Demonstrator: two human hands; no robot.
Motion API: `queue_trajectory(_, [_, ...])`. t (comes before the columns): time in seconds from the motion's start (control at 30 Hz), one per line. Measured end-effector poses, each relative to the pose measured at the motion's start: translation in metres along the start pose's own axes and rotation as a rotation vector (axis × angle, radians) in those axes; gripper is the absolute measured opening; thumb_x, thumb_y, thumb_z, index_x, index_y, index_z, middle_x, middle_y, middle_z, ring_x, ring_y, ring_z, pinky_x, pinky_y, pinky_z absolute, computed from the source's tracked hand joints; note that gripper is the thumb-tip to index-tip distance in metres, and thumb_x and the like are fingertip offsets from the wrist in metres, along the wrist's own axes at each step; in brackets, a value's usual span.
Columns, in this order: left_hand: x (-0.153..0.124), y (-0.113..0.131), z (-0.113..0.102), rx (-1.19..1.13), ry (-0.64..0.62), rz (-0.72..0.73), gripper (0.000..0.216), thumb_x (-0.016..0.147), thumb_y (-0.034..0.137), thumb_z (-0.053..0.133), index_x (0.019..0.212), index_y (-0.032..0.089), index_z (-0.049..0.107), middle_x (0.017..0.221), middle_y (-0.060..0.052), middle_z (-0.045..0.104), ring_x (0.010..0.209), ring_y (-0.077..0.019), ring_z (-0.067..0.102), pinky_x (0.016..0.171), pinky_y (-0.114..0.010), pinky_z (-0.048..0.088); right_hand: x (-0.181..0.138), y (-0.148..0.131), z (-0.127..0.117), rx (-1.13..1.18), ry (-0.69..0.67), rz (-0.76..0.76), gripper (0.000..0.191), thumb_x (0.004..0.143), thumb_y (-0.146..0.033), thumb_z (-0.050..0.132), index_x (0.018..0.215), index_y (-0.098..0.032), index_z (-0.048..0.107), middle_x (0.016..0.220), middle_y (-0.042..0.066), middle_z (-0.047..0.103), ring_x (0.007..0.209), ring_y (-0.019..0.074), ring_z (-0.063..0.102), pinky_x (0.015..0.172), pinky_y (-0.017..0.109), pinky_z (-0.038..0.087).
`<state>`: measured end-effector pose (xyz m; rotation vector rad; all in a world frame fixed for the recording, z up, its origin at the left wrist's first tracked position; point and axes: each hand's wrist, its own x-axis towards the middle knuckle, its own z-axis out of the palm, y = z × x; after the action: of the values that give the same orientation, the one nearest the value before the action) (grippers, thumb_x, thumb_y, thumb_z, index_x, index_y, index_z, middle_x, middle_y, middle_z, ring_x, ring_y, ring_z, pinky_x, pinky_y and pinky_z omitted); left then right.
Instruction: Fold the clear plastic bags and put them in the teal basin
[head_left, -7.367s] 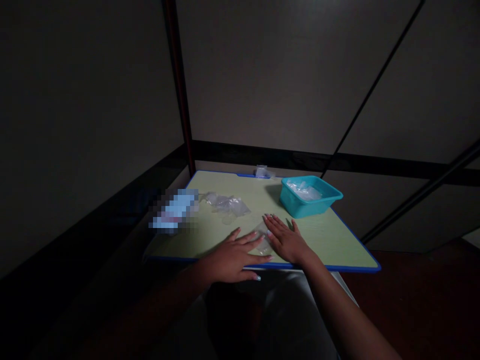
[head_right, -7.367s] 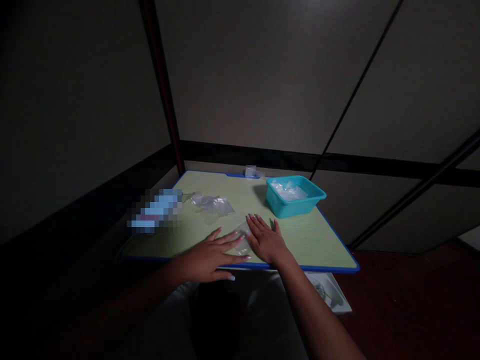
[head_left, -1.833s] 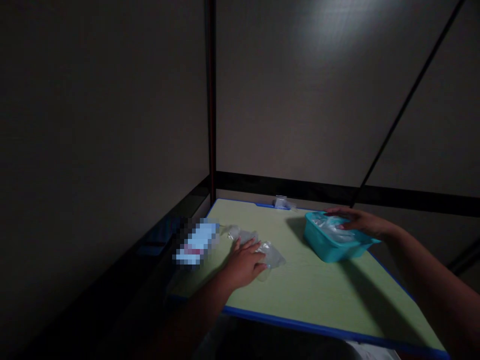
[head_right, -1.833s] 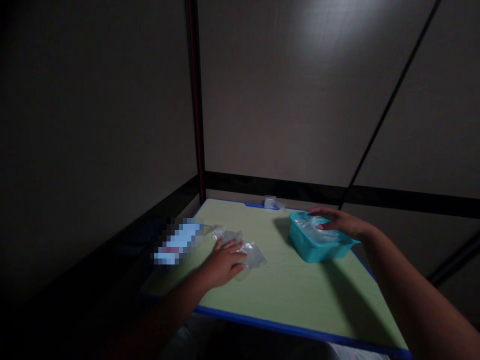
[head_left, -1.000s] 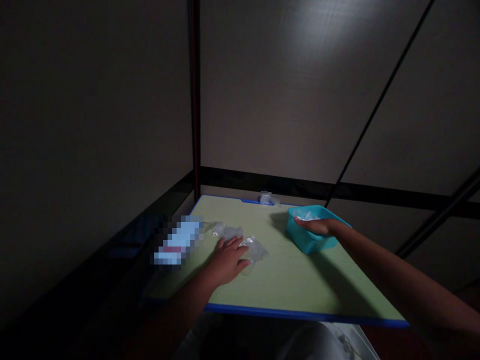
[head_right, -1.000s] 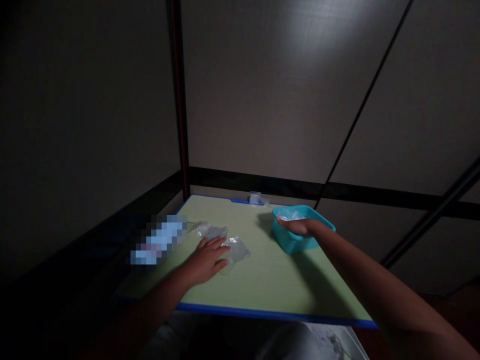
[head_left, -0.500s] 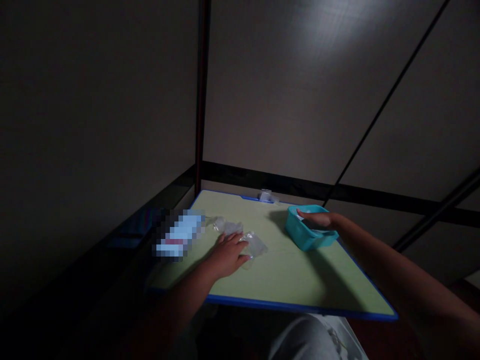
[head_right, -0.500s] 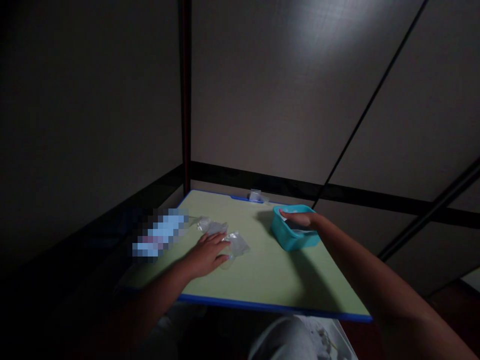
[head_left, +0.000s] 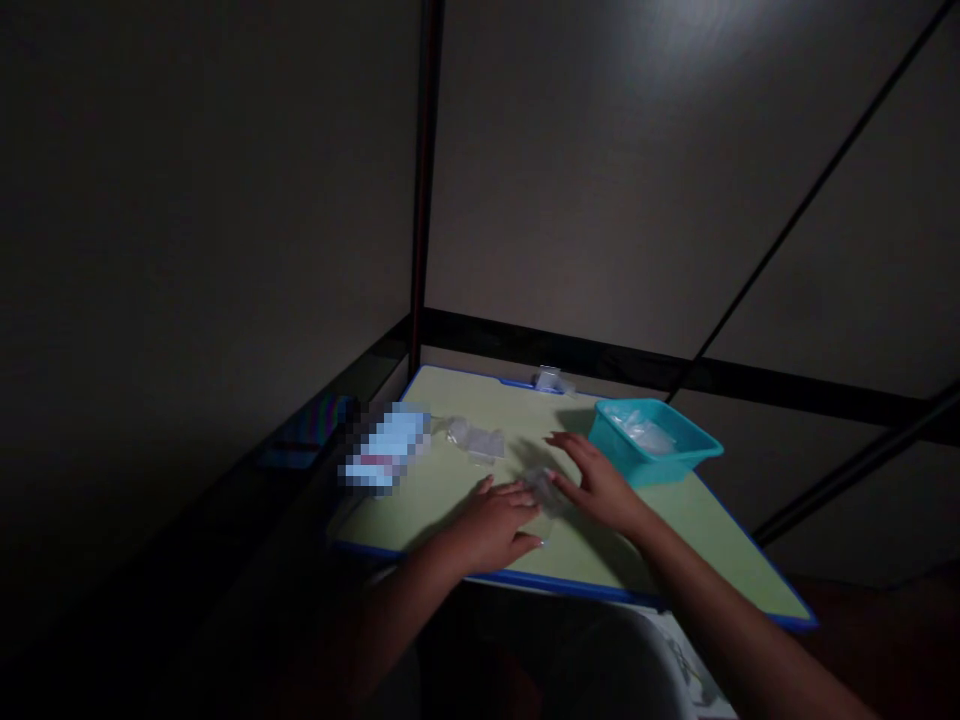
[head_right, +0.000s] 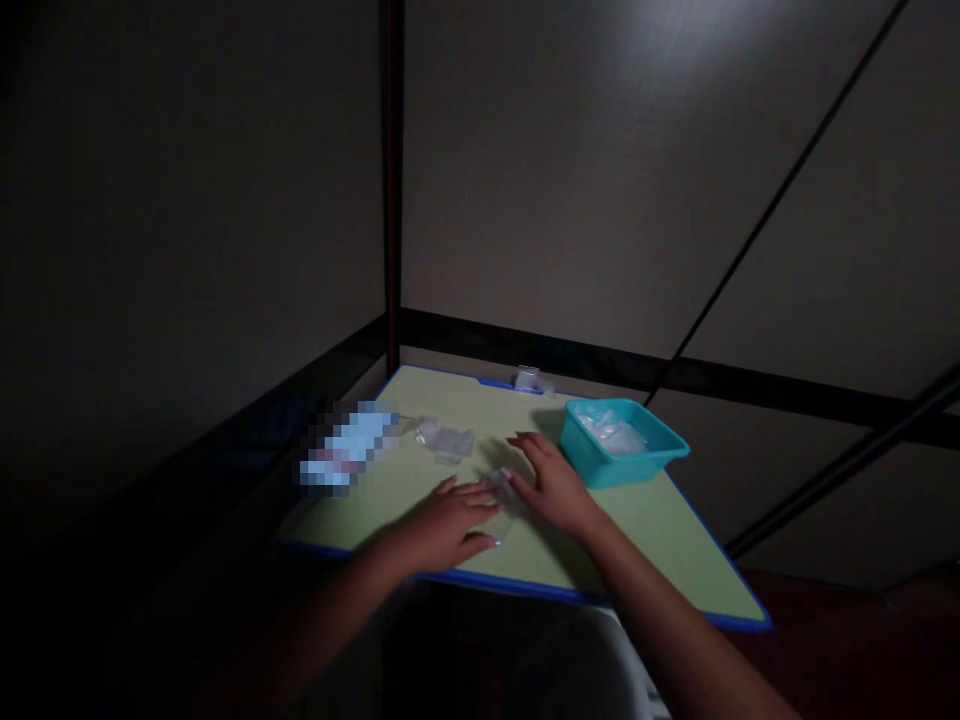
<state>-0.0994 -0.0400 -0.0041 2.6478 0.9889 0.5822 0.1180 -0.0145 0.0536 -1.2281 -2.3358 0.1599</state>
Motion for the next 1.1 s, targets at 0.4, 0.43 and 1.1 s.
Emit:
queue_trajectory(0.4, [-0.003,0.007,-0.004,-0.022,0.141,-0.186,0.041,0.084,0.045,0.053,0.123,0.032,0.054,0.137,-0.001,0.048,0.131,-0.0251,0.034,0.109,-0.044,0.026,-0.012,0.025,0.05,0.126,0.018,0.135,0.02,0.07,-0.017,0.059,0.088,-0.021,0.064,0.096,0.01,0.062,0.095,0.0251,0.055,0.084,0.038,0.043])
queue_trajectory(0.43, [-0.002,0.006,-0.002,-0.011,0.121,-0.195,0.042,0.084,0.045,0.053,0.124,0.033,0.054,0.138,-0.001,0.046,0.132,-0.0256,0.032,0.11,-0.045,0.026,-0.012,0.024,0.049,0.111,0.028,0.153,0.016,0.068,-0.016,0.059,0.083,-0.02,0.063,0.091,0.008,0.062,0.091,0.0244,0.055,0.081,0.036,0.043])
queue_trajectory(1.1, [0.035,0.0,0.008,-0.244,0.237,-0.231,0.052,0.076,0.027,0.066,0.125,0.023,0.048,0.126,-0.007,0.054,0.118,-0.0225,0.049,0.102,-0.037,0.038,-0.011,0.04,0.053,0.492,-0.06,0.244,0.005,0.075,-0.022,0.051,0.073,-0.017,0.053,0.067,0.0,0.058,0.062,0.0127,0.052,0.058,0.023,0.042])
